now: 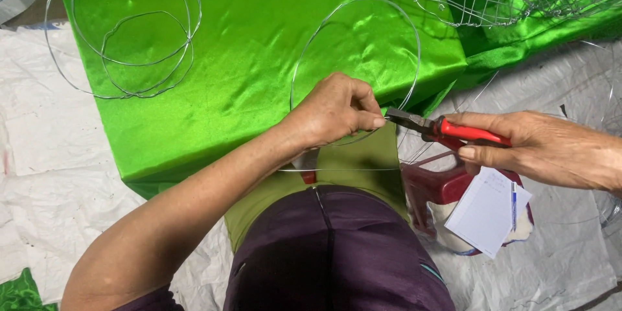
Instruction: The person constructs a wire frame by bending and twisting metal wires together. They use pliers to cut the wire and secure the connections while working on a green-covered surface.
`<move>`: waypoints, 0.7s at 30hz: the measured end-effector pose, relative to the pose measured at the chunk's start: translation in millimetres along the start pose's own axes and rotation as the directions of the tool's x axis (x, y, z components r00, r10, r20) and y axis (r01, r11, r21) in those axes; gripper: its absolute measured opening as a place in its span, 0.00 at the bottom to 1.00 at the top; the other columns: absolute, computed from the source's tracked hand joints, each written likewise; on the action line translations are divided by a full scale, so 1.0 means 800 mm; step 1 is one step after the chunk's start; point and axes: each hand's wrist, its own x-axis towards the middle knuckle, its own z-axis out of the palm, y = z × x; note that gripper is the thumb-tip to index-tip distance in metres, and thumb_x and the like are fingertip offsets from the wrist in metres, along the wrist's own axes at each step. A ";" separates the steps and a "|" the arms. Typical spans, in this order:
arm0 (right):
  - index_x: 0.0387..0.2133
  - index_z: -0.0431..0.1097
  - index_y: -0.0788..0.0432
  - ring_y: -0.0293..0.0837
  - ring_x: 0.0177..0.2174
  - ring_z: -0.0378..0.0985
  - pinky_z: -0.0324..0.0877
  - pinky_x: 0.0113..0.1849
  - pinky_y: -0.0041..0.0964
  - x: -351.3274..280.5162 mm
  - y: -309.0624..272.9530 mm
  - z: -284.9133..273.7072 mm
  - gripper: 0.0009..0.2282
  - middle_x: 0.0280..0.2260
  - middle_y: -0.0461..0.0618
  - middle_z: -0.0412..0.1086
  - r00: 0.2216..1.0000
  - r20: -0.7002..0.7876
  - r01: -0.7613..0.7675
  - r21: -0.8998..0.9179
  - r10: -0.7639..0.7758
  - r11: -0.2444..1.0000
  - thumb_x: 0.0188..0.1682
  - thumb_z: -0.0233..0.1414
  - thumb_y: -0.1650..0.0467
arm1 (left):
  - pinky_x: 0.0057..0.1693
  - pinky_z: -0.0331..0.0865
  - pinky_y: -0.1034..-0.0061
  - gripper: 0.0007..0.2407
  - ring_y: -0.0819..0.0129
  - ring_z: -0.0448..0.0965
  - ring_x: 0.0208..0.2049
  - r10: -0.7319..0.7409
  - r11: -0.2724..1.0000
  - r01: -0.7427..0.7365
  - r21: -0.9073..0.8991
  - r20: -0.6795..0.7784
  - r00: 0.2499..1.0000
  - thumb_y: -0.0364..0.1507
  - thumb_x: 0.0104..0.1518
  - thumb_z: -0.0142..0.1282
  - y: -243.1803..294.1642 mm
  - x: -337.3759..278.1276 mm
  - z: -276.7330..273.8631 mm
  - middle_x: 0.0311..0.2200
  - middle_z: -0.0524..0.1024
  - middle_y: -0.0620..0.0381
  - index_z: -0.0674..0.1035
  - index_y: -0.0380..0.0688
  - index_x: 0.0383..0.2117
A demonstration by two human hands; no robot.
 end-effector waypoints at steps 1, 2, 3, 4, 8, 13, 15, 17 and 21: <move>0.61 0.68 0.13 0.42 0.24 0.73 0.65 0.33 0.33 0.001 0.000 0.002 0.24 0.21 0.47 0.70 1.000 0.004 0.001 0.002 -0.001 1.000 0.50 0.51 0.55 | 0.49 0.80 0.75 0.03 0.74 0.85 0.36 -0.004 1.000 0.004 0.001 0.002 1.000 0.29 0.52 0.68 -0.001 0.001 0.000 0.30 0.86 0.61 0.84 0.48 0.25; 0.61 0.69 0.13 0.43 0.23 0.69 0.63 0.31 0.34 0.001 0.000 0.003 0.24 0.21 0.47 0.70 1.000 0.011 -0.022 0.057 0.021 0.998 0.50 0.52 0.56 | 0.46 0.79 0.76 0.04 0.76 0.84 0.34 0.002 0.999 -0.003 0.043 0.018 1.000 0.29 0.52 0.69 -0.002 0.002 0.001 0.29 0.86 0.62 0.84 0.49 0.24; 0.61 0.71 0.14 0.44 0.22 0.65 0.61 0.29 0.35 0.001 0.000 0.005 0.24 0.22 0.47 0.71 0.999 0.020 -0.046 0.113 0.044 0.993 0.50 0.53 0.57 | 0.43 0.78 0.77 0.04 0.77 0.83 0.31 0.008 0.996 -0.011 0.086 0.036 0.999 0.29 0.51 0.70 -0.002 0.003 0.001 0.28 0.86 0.63 0.84 0.50 0.24; 0.61 0.71 0.14 0.44 0.22 0.65 0.61 0.29 0.35 0.004 0.000 0.007 0.24 0.22 0.47 0.71 0.999 0.023 -0.046 0.116 0.044 0.992 0.50 0.53 0.57 | 0.43 0.78 0.77 0.04 0.77 0.83 0.31 0.004 0.996 -0.007 0.087 0.038 0.999 0.29 0.51 0.70 -0.001 0.002 0.002 0.28 0.86 0.63 0.84 0.50 0.24; 0.62 0.72 0.19 0.42 0.24 0.67 0.60 0.30 0.32 0.013 0.006 0.010 0.24 0.28 0.43 0.79 0.999 0.049 -0.024 0.176 0.015 0.984 0.51 0.53 0.59 | 0.37 0.71 0.77 0.05 0.77 0.76 0.26 -0.043 0.988 0.029 0.150 0.090 0.995 0.26 0.56 0.64 0.002 0.000 0.000 0.26 0.84 0.64 0.82 0.50 0.23; 0.62 0.75 0.25 0.39 0.30 0.70 0.62 0.35 0.31 0.025 0.009 0.017 0.24 0.31 0.39 0.80 0.993 0.064 0.085 0.249 -0.104 0.965 0.50 0.52 0.60 | 0.39 0.75 0.78 0.05 0.78 0.84 0.29 -0.026 0.979 0.002 0.205 0.116 0.993 0.25 0.56 0.63 -0.005 0.002 0.000 0.24 0.85 0.63 0.81 0.51 0.24; 0.59 0.77 0.34 0.32 0.43 0.82 0.68 0.48 0.27 0.029 0.003 0.022 0.23 0.45 0.31 0.85 0.988 0.082 0.096 0.342 -0.131 0.935 0.48 0.54 0.63 | 0.49 0.79 0.71 0.05 0.75 0.88 0.31 -0.043 0.968 0.013 0.249 0.112 0.993 0.27 0.55 0.67 -0.011 -0.001 0.002 0.25 0.86 0.62 0.80 0.51 0.27; 0.59 0.78 0.39 0.33 0.45 0.83 0.70 0.49 0.28 0.038 0.006 0.032 0.23 0.47 0.33 0.86 0.977 0.105 0.119 0.442 -0.183 0.889 0.47 0.54 0.65 | 0.48 0.79 0.71 0.05 0.77 0.87 0.30 -0.048 0.973 0.023 0.229 0.102 0.994 0.27 0.55 0.67 -0.016 -0.010 0.001 0.23 0.85 0.63 0.80 0.51 0.26; 0.43 0.86 0.50 0.38 0.35 0.83 0.71 0.41 0.31 0.056 0.010 0.054 0.13 0.33 0.43 0.84 0.951 0.131 0.192 0.457 -0.280 0.868 0.50 0.54 0.65 | 0.45 0.77 0.72 0.06 0.78 0.82 0.25 -0.076 0.964 0.055 0.260 0.070 0.995 0.29 0.55 0.67 -0.032 -0.023 0.003 0.21 0.84 0.66 0.80 0.52 0.24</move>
